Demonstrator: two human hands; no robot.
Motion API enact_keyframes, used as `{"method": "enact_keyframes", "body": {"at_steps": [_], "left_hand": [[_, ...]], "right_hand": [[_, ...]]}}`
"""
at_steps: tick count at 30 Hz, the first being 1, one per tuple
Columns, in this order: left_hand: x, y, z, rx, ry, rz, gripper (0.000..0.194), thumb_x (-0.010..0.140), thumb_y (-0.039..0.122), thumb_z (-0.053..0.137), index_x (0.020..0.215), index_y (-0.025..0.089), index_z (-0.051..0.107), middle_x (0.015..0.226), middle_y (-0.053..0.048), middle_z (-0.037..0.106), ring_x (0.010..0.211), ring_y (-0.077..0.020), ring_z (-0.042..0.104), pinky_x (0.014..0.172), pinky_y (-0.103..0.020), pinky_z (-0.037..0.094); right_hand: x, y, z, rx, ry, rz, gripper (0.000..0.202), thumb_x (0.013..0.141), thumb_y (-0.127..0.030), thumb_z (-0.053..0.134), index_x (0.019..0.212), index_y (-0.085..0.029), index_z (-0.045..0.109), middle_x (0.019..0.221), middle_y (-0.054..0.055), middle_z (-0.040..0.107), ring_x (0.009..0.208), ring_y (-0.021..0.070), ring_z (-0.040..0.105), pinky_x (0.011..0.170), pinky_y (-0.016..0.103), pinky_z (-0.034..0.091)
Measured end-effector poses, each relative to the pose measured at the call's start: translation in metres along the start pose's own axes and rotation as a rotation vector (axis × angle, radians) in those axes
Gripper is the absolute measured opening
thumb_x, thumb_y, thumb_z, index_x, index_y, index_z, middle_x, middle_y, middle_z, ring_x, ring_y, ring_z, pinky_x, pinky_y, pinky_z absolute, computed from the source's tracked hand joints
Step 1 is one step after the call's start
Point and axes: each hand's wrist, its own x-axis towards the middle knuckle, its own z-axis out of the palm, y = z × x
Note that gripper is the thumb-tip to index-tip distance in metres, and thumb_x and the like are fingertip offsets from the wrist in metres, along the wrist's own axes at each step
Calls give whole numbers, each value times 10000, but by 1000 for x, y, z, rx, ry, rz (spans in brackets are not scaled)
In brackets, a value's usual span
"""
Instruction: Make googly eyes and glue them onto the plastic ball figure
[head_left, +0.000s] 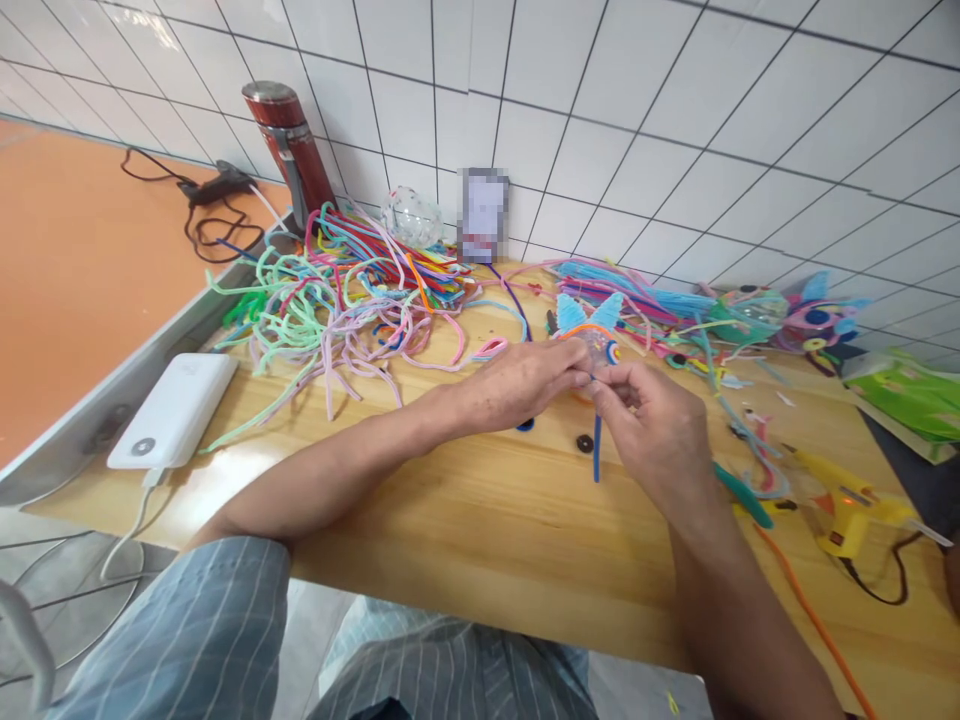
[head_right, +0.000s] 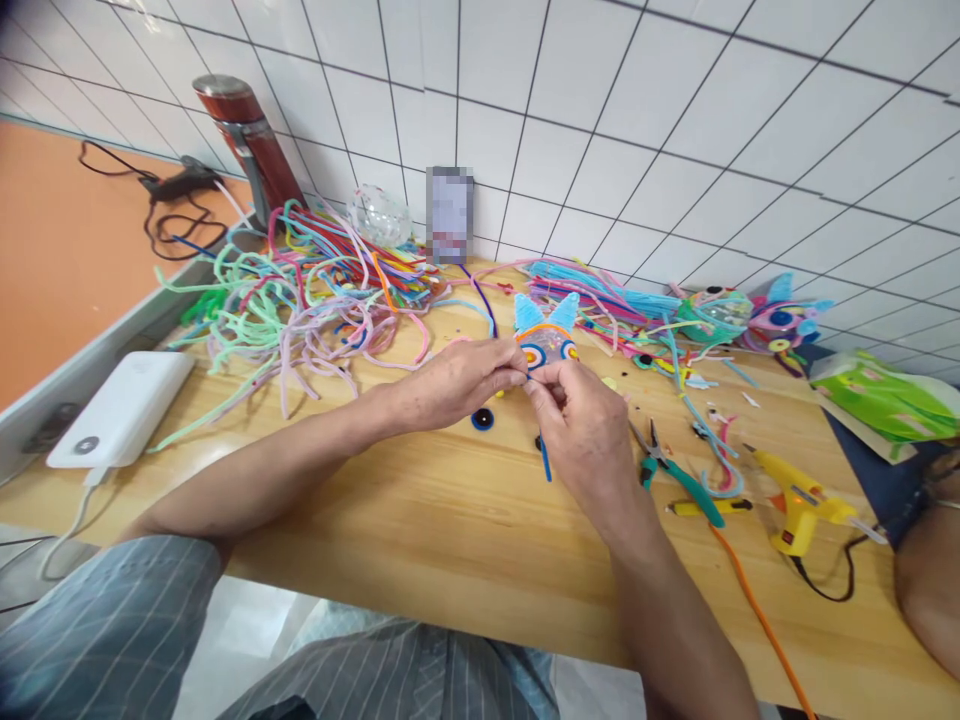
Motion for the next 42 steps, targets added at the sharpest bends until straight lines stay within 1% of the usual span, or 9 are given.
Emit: {"method": "enact_keyframes", "body": {"at_steps": [3,5,9,12,15,23,30,37,42], "left_hand": [[-1,2,1,-23,57,16,155,1057,274,470,979,197,580,941,-35,664,888,-169,636,855,-292,497],[-2,5,6,-121,151,17,150,1055,272,478,953,197,557,921,-28,654,867,-154,626,844,-280,497],[-6,9,19,-384,295,-59,186,1062,329,490,931,200,517,836,3,588,783,-126,566,766,-258,475],[-8,10,29,-527,346,-95,216,1065,380,504,941,203,509,797,18,530,744,-120,514,725,-258,456],[-9,9,34,-577,357,-101,238,1067,411,501,944,208,507,778,24,499,724,-121,489,706,-262,450],[-7,10,25,-432,288,-61,232,1061,385,469,916,206,502,839,-2,567,804,-134,540,778,-276,480],[-3,7,18,-242,254,43,152,1042,284,483,927,199,535,959,-42,665,900,-152,619,877,-298,503],[-5,6,20,-157,303,57,148,1059,259,485,942,195,550,934,-36,676,871,-148,626,849,-283,508],[-7,5,20,-101,312,65,159,1072,268,475,949,195,545,947,-39,674,885,-153,634,857,-285,505]], "right_hand": [[0,-3,0,88,-18,62,159,913,-384,695,880,-229,707,725,5,716,624,168,643,602,303,488],[0,-5,4,192,1,113,226,906,-445,718,871,-222,702,681,-9,688,573,147,600,553,282,473],[-2,-10,14,326,56,152,301,883,-505,748,806,-222,681,621,-26,637,526,126,539,507,264,442],[-3,-12,17,345,71,157,315,878,-518,754,782,-228,676,606,-26,621,518,127,529,491,259,430],[-3,-12,17,351,66,148,328,868,-540,764,794,-233,678,648,-13,657,548,138,564,511,267,469],[0,-4,13,411,46,166,232,836,-431,794,826,-227,683,683,-18,676,580,135,589,532,267,491],[-1,-7,4,286,47,121,149,850,-356,779,882,-229,708,744,-9,713,605,137,620,563,278,500],[-5,-4,5,182,83,43,114,926,-354,736,933,-240,731,820,8,744,684,162,657,656,319,526],[-5,-7,7,61,156,-18,127,921,-364,731,896,-240,734,773,3,721,650,160,627,643,324,524]]}}
